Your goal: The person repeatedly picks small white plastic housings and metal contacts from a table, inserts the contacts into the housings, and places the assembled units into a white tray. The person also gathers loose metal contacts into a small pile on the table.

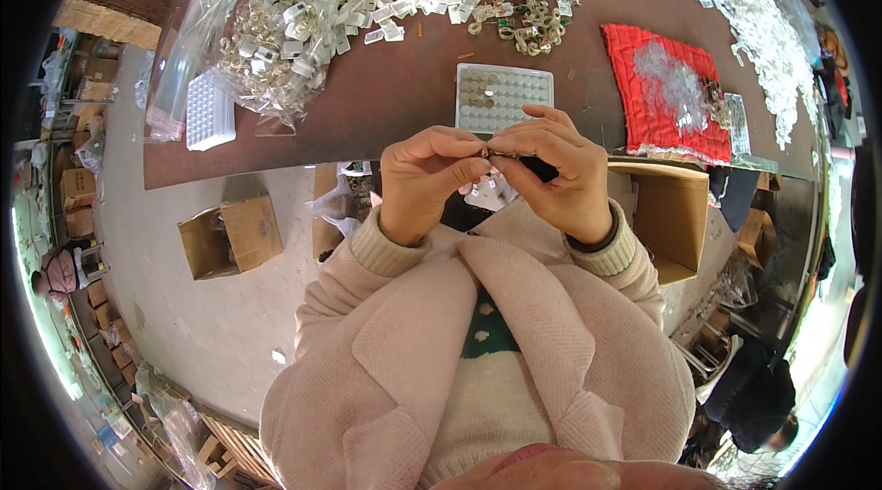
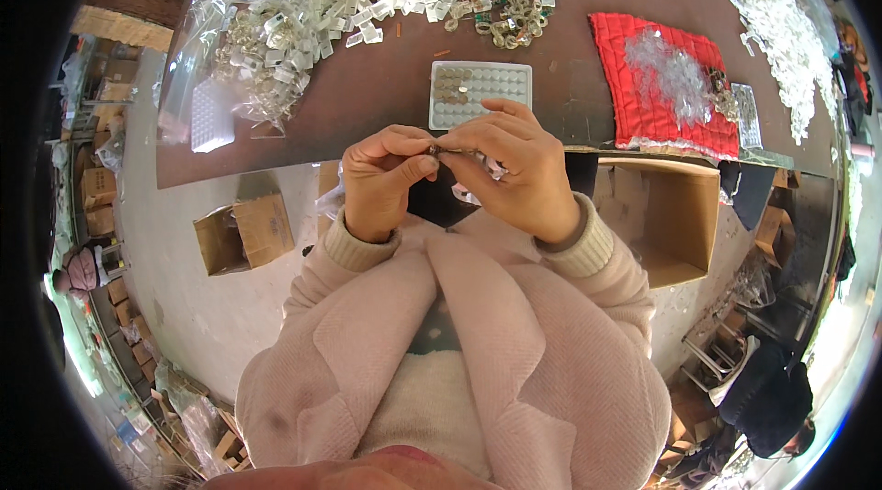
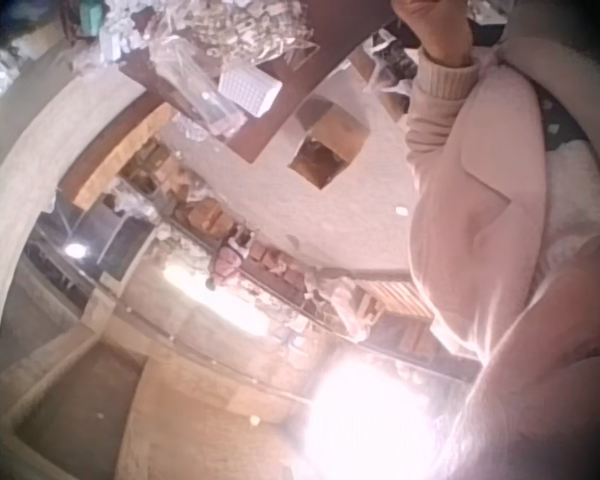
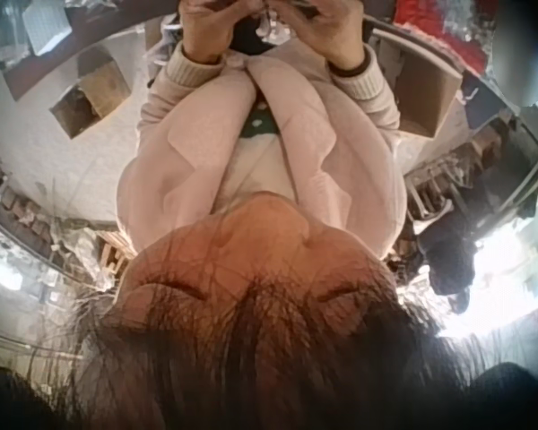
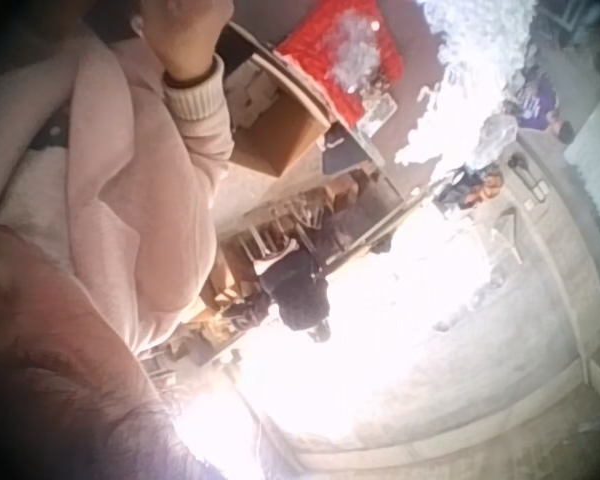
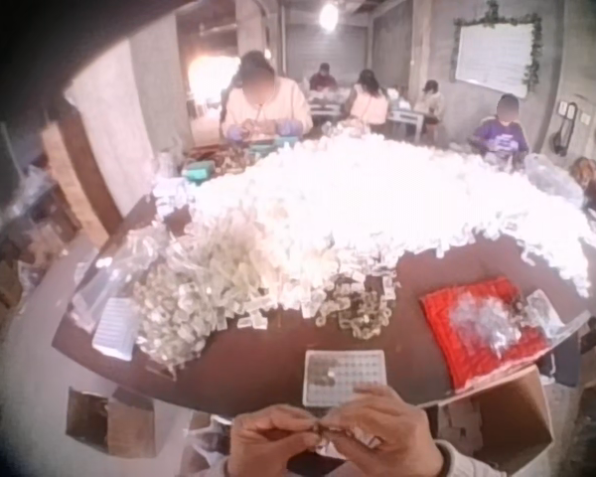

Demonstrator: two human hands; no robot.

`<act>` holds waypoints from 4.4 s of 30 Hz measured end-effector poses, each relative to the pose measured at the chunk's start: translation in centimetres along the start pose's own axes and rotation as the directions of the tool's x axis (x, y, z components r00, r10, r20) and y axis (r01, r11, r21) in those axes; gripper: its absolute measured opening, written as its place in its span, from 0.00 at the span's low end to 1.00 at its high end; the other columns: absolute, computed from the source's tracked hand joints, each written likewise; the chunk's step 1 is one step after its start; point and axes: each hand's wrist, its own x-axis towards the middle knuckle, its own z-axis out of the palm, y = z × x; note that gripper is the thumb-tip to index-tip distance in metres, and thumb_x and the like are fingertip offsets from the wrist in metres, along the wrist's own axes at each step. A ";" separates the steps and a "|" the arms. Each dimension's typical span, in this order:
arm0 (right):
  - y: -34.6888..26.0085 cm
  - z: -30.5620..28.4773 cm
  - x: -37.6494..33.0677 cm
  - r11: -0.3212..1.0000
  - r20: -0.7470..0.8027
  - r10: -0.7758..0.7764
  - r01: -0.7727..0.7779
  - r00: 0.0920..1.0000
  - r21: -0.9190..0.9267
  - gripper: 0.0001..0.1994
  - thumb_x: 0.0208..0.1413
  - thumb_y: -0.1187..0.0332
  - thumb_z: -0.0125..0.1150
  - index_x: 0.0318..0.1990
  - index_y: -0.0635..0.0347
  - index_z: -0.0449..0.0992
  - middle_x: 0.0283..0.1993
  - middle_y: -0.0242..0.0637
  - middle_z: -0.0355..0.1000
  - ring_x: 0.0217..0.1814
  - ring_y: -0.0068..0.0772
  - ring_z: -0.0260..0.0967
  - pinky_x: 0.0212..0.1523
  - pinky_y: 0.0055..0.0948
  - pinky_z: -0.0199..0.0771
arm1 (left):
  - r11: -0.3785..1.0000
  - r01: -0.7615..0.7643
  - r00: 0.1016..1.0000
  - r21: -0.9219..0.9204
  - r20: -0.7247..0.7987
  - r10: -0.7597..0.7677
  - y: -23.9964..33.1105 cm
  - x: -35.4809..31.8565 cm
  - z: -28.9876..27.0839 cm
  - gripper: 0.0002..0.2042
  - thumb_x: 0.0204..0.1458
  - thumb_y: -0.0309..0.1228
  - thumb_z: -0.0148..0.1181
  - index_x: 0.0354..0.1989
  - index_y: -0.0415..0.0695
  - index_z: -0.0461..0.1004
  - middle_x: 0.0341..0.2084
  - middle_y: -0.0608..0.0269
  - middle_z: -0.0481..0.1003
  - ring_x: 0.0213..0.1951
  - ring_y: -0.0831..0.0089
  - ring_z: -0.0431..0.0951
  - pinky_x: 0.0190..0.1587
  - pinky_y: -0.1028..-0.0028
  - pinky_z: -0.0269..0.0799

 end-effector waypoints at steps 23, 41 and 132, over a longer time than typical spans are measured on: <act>2.4 0.6 -0.2 0.905 -0.129 -0.288 0.225 0.949 -0.359 0.14 0.46 0.79 0.65 0.43 0.60 0.81 0.40 0.37 0.76 0.42 0.43 0.75 0.48 0.41 0.74 | 0.986 0.164 0.976 0.016 -0.146 -0.160 -0.3 3.1 1.5 0.06 0.59 0.22 0.62 0.44 0.36 0.75 0.32 0.62 0.80 0.31 0.79 0.77 0.30 0.81 0.72; 2.8 -1.2 -1.4 0.991 -0.153 0.127 -0.119 0.980 0.059 0.09 0.53 0.82 0.64 0.41 0.63 0.80 0.35 0.43 0.76 0.37 0.42 0.75 0.39 0.32 0.75 | -0.185 -0.214 0.900 0.959 0.267 0.344 2.6 12.3 -8.3 0.06 0.52 0.23 0.64 0.37 0.42 0.76 0.32 0.55 0.75 0.35 0.56 0.77 0.37 0.63 0.74; 1.5 2.4 -2.1 0.982 -0.070 0.135 -0.123 0.988 0.145 0.15 0.52 0.77 0.69 0.49 0.61 0.81 0.39 0.44 0.79 0.35 0.35 0.78 0.39 0.28 0.77 | 0.961 -0.156 0.958 -0.226 -0.273 0.092 -2.5 -0.4 -1.0 0.09 0.61 0.20 0.58 0.47 0.43 0.70 0.42 0.52 0.80 0.40 0.68 0.81 0.42 0.68 0.80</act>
